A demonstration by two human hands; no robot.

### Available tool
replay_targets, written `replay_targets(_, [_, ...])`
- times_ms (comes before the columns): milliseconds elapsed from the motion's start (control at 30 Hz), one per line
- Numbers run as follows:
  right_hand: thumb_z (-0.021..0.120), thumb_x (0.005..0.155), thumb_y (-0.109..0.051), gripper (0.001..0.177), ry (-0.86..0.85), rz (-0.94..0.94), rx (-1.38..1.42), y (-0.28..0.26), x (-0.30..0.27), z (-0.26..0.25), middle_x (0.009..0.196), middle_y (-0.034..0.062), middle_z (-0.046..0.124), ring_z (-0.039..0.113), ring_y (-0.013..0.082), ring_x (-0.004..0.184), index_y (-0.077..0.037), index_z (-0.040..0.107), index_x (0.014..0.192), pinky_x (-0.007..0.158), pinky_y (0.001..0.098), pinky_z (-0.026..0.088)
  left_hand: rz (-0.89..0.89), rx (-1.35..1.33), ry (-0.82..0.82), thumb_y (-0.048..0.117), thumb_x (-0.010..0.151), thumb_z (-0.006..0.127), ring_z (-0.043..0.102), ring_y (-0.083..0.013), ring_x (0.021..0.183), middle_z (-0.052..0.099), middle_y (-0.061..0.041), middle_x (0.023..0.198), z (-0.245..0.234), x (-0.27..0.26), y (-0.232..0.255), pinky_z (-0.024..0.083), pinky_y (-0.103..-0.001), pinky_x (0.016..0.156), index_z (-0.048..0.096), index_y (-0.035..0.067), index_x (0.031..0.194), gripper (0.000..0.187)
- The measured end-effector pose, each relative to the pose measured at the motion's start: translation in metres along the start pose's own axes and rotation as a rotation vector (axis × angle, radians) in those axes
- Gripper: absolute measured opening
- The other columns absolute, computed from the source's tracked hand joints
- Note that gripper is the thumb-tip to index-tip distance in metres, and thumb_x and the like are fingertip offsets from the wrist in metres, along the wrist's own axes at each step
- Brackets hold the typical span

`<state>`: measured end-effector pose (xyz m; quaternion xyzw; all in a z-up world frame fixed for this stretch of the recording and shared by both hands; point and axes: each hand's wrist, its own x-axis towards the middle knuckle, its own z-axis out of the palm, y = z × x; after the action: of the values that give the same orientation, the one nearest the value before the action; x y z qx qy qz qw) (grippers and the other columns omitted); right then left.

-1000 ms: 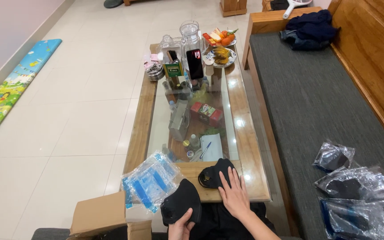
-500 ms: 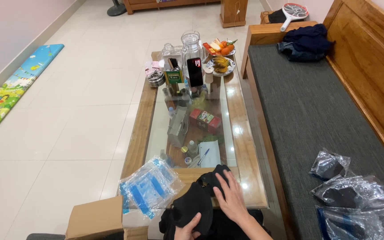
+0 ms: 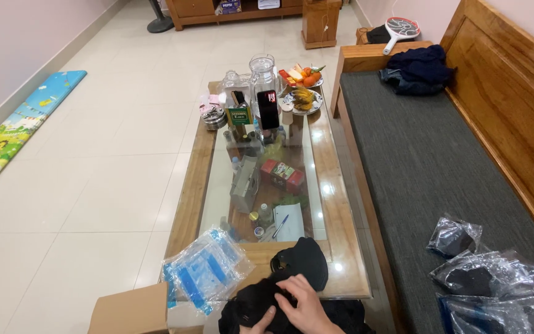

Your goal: Packing individual face masks into plastic bags and placing them in a box

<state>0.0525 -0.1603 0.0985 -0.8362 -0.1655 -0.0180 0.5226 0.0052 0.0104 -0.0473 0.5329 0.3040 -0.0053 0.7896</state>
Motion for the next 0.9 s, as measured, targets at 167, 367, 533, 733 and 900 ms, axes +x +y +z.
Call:
replay_targets(167, [0.073, 0.083, -0.012, 0.023, -0.008, -0.006, -0.003, 0.028, -0.02, 0.021, 0.086, 0.0019, 0.072, 0.065, 0.0157, 0.082, -0.007, 0.074, 0.106, 0.072, 0.0261, 0.053, -0.173, -0.095, -0.037, -0.005, 0.082, 0.082, 0.074, -0.0286, 0.089, 0.081, -0.02, 0.113, 0.0, -0.007, 0.027, 0.053, -0.032, 0.065, 0.074, -0.002, 0.132, 0.051])
replay_targets(367, [0.071, 0.084, -0.013, 0.02, 0.089, 0.05, -0.062, 0.003, -0.023, 0.014, 0.084, 0.0031, 0.073, 0.067, 0.0192, 0.064, -0.008, 0.072, 0.103, 0.058, 0.0291, 0.054, -0.289, -0.293, -0.076, -0.015, 0.082, 0.076, 0.071, -0.0338, 0.086, 0.076, -0.025, 0.11, 0.001, -0.025, 0.025, 0.052, -0.035, 0.064, 0.069, -0.005, 0.13, 0.05])
replay_targets(533, [0.07, 0.086, -0.009, 0.018, 0.074, 0.03, 0.016, -0.024, -0.012, -0.004, 0.086, 0.0, 0.073, 0.064, 0.0155, 0.063, -0.007, 0.071, 0.104, 0.056, 0.0265, 0.051, -0.261, -0.338, -0.043, -0.016, 0.085, 0.072, 0.07, -0.0326, 0.086, 0.074, -0.023, 0.105, 0.009, -0.055, 0.062, 0.055, -0.039, 0.073, 0.07, -0.009, 0.122, 0.037])
replay_targets(733, [0.07, 0.087, -0.007, 0.017, 0.031, 0.112, 0.123, -0.001, -0.003, -0.01, 0.084, -0.0017, 0.07, 0.06, 0.011, 0.064, -0.008, 0.077, 0.102, 0.059, 0.0233, 0.048, -0.306, -0.338, 0.159, -0.013, 0.086, 0.069, 0.065, -0.0344, 0.09, 0.07, -0.028, 0.109, 0.001, -0.06, 0.082, 0.049, -0.04, 0.081, 0.066, -0.018, 0.119, 0.033])
replay_targets(900, [0.067, 0.092, -0.003, 0.018, 0.192, 0.409, 0.534, 0.072, -0.002, -0.003, 0.078, 0.0082, 0.072, 0.064, 0.0144, 0.063, 0.003, 0.066, 0.109, 0.061, 0.0245, 0.05, -0.132, -0.382, 0.198, -0.009, 0.081, 0.075, 0.068, -0.0275, 0.087, 0.073, -0.016, 0.109, -0.021, -0.054, 0.076, 0.048, -0.034, 0.072, 0.07, -0.002, 0.118, 0.038])
